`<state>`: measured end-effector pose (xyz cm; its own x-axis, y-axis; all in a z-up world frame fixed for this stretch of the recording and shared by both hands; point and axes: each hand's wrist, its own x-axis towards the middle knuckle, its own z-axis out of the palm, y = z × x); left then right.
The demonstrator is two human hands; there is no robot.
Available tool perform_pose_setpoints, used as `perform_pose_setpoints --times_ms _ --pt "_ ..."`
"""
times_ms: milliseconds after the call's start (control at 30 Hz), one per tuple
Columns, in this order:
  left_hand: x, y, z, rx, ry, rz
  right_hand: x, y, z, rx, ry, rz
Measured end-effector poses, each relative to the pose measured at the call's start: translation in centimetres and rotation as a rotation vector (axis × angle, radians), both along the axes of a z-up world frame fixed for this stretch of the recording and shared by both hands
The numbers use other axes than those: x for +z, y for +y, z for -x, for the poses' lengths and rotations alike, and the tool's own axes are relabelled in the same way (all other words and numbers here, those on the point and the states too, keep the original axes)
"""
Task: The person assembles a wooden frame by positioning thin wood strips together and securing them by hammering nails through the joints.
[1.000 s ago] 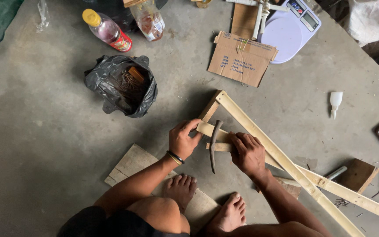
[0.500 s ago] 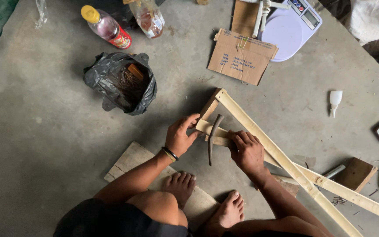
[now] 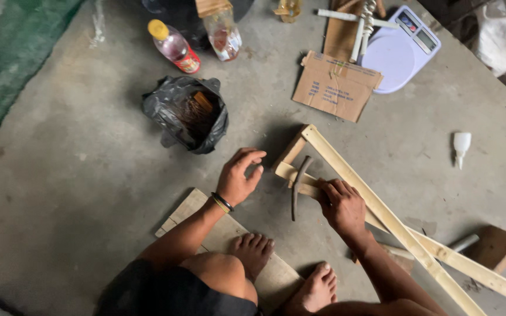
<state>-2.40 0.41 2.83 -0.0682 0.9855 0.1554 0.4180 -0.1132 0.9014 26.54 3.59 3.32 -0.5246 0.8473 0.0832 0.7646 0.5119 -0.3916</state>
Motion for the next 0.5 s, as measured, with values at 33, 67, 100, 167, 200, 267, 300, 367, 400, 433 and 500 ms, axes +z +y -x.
perform_pose_setpoints --times_ms 33,67,100,167,200,267,300,367,400,433,500 --pt "0.4 0.3 1.0 0.096 0.072 -0.13 0.1 0.1 0.1 0.011 0.01 -0.005" --pt "0.7 0.7 2.2 0.19 0.145 -0.261 0.2 0.1 0.1 0.008 0.01 -0.007" --pt "0.7 1.2 3.5 0.28 0.173 -0.218 0.2 0.0 0.1 0.001 0.006 -0.004" --pt "0.6 2.8 7.0 0.406 0.211 -0.166 0.1 0.0 0.1 0.005 0.018 -0.012" --pt "0.4 3.6 8.9 0.442 0.223 -0.156 0.0 0.0 0.1 0.003 0.023 -0.021" --pt "-0.5 4.8 11.5 0.513 0.222 -0.034 -0.1 0.0 0.0 -0.005 0.008 0.004" --pt "-0.9 5.1 12.6 0.508 0.223 -0.035 -0.1 0.1 0.1 -0.009 -0.008 0.027" --pt "-2.0 5.6 14.3 0.468 0.351 -0.041 0.1 0.3 0.1 -0.002 -0.021 0.035" --pt "-2.5 5.8 14.8 0.464 0.353 -0.042 0.2 0.4 0.2 0.009 -0.035 0.044" --pt "-3.0 5.9 15.2 0.427 0.384 0.04 0.4 0.6 0.2 0.005 -0.035 0.046" --pt "-3.8 6.3 15.9 0.387 0.416 0.12 0.6 1.1 0.3 0.037 -0.123 0.138"
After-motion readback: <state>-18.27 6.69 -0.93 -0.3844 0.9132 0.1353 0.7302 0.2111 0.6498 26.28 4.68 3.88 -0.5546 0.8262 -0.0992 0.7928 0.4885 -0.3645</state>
